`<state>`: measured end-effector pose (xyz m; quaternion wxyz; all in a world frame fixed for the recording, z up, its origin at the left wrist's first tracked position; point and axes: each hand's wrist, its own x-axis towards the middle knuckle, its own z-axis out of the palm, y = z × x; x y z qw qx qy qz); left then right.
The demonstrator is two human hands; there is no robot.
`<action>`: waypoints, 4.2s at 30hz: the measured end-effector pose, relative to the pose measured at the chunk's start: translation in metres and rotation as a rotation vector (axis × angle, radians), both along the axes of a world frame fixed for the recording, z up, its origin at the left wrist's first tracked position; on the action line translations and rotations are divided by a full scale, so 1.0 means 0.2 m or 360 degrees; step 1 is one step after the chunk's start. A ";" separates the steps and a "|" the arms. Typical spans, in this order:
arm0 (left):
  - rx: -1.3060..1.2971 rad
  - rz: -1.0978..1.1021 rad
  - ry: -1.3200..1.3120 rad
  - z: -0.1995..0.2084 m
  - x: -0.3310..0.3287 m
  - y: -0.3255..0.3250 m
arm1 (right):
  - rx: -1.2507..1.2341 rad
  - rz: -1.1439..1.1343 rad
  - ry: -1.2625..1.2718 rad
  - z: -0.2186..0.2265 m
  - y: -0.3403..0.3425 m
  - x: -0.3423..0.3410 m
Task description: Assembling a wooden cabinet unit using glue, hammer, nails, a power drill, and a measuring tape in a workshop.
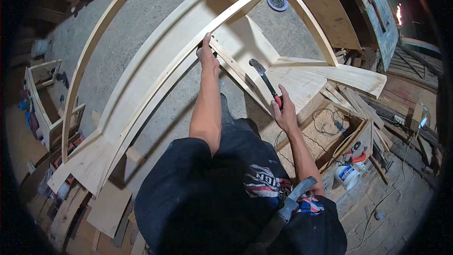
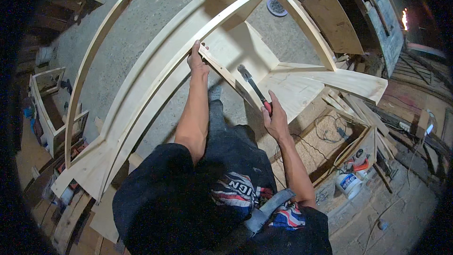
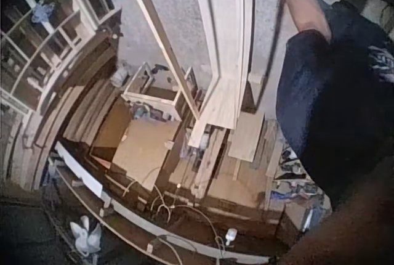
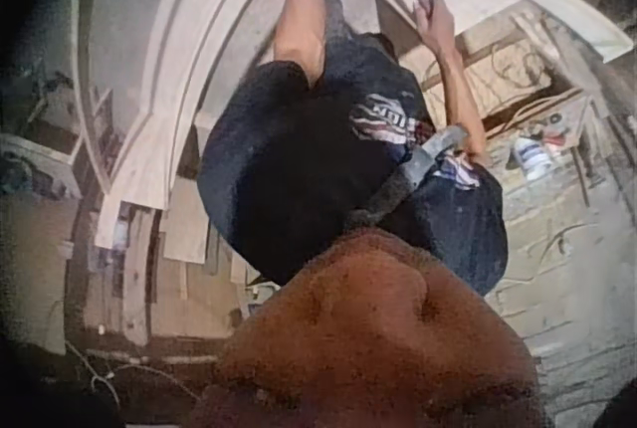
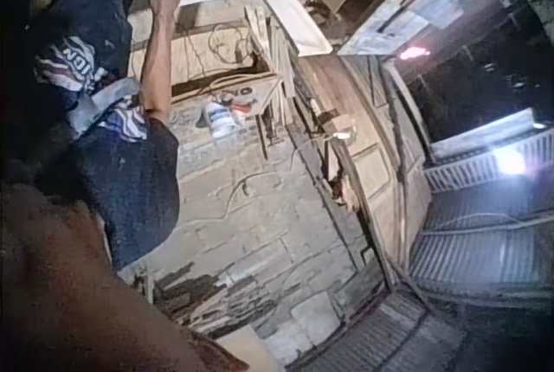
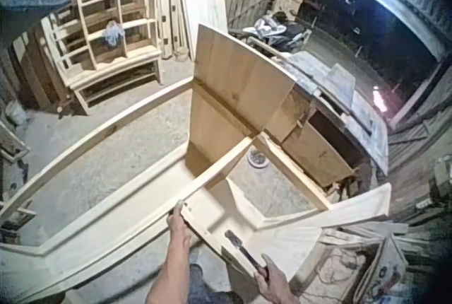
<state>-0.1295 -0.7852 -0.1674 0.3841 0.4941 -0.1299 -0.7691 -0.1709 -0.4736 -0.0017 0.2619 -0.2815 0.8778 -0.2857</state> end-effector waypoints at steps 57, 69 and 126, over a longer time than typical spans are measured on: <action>-0.1654 -0.4462 -0.0290 0.38 -0.41 1.45 | -0.0784 -0.2225 -0.0131 -0.73 0.81 0.55; -0.1192 -0.4465 -0.0291 0.29 -0.39 1.42 | -0.1193 -0.2435 -0.0345 -0.76 0.71 0.42; -0.3652 -0.2940 0.0149 0.25 -0.06 1.48 | -0.0623 -0.2527 -0.0503 -0.55 0.65 1.25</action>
